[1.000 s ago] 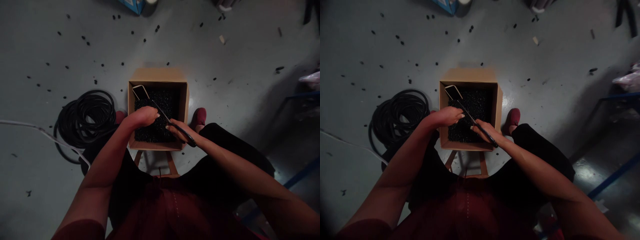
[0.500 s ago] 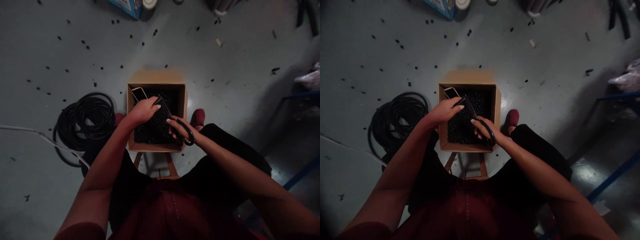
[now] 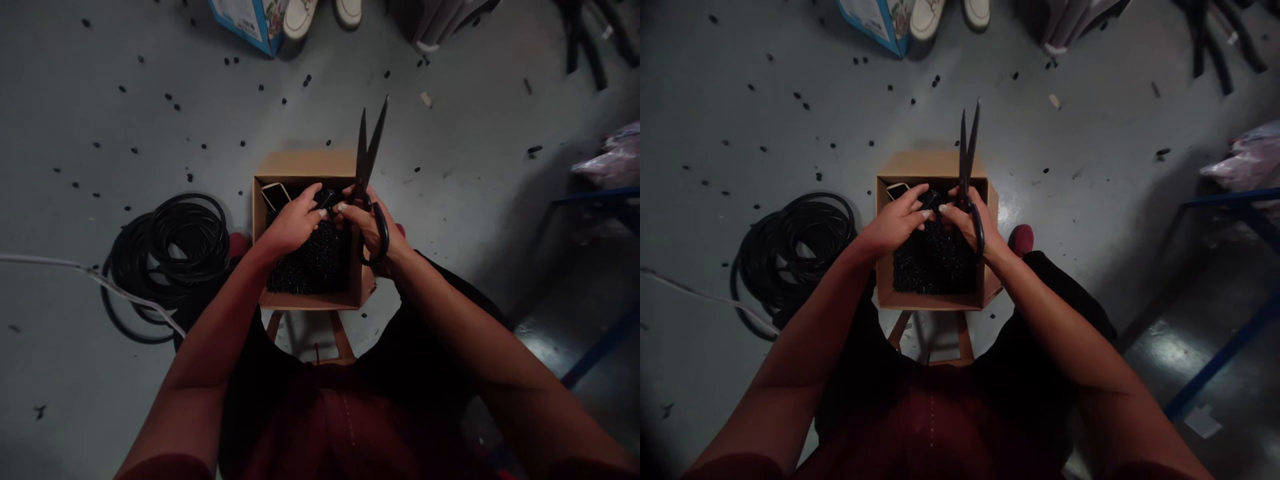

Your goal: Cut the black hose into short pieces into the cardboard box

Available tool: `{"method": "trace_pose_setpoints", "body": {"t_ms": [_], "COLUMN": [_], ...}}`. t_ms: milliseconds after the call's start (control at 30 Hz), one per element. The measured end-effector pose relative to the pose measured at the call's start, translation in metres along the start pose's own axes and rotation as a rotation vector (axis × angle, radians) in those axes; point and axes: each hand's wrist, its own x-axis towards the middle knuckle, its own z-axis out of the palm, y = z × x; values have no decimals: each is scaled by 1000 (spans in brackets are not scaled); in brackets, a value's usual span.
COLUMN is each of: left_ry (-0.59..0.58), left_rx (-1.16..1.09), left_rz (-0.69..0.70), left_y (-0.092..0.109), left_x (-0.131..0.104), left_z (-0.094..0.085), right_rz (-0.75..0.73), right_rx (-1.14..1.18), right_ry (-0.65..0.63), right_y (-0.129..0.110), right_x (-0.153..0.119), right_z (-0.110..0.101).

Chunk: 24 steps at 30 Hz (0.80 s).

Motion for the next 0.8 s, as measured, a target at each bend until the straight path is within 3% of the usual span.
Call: {"method": "trace_pose_setpoints", "body": {"t_ms": [333,533,700,800], "left_ry": [-85,-40,161,283], "left_rx": [-34,78,221,295], "left_rz": [-17,28,13,43], "left_y": [8,12,14,12], "left_x": [0,-1,-2,-1], "left_z": [7,9,1,-14], "right_rz": [-29,-52,-1,53], "right_rx": [-67,-169,-79,34], "right_ry": [25,71,136,48], "right_y": [-5,-3,-12,-20], "right_x": [12,21,20,12], "right_z": [1,-1,-1,1]}}
